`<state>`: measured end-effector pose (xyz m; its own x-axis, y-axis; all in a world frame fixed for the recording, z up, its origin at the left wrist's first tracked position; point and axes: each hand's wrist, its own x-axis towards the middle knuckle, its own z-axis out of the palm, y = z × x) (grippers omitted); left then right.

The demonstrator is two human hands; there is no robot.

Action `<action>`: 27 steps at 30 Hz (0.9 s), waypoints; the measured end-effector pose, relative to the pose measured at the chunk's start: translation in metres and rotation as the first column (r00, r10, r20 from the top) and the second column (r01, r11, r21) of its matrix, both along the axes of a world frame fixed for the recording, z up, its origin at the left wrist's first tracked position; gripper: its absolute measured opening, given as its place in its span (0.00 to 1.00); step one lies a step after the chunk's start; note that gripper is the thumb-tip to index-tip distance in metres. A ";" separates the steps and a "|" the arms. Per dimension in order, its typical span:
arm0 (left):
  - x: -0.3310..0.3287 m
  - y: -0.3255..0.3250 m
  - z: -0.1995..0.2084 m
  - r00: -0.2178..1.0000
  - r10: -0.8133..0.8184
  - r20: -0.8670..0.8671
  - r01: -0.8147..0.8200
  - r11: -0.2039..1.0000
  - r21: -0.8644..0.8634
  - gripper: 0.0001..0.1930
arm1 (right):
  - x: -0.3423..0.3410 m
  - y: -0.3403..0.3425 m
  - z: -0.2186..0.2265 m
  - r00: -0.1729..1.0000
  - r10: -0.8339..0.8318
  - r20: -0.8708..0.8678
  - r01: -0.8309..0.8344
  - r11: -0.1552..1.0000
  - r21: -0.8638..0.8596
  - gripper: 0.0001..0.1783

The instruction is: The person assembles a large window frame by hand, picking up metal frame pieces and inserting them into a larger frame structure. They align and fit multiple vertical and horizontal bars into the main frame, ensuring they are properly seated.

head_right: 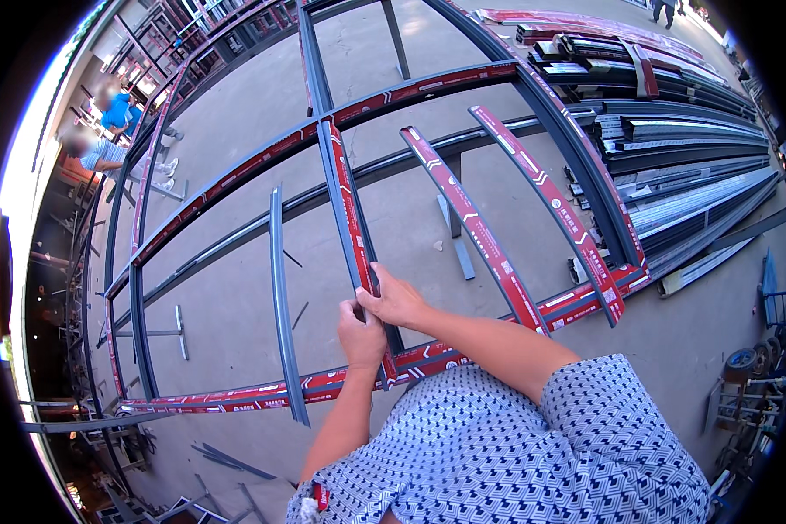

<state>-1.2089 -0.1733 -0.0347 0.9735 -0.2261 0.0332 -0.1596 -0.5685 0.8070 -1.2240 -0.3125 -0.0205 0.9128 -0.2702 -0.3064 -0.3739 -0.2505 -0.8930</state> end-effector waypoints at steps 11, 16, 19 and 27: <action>0.008 -0.026 -0.002 0.967 -0.050 0.249 0.013 0.989 0.150 0.08 | 0.027 -0.018 -0.015 0.999 -0.041 0.034 0.039 0.997 0.070 0.49; 0.007 -0.031 -0.003 0.964 -0.066 0.256 0.026 0.988 0.154 0.08 | 0.026 -0.023 -0.020 0.999 -0.033 0.028 0.030 0.996 0.083 0.48; 0.007 -0.030 -0.005 0.965 -0.075 0.251 0.034 0.986 0.161 0.09 | 0.026 -0.023 -0.021 0.998 -0.041 0.041 0.038 0.995 0.092 0.48; 0.011 -0.029 -0.010 0.957 -0.097 0.274 0.050 0.983 0.175 0.10 | 0.027 -0.020 -0.026 0.995 -0.065 0.070 0.057 0.992 0.112 0.47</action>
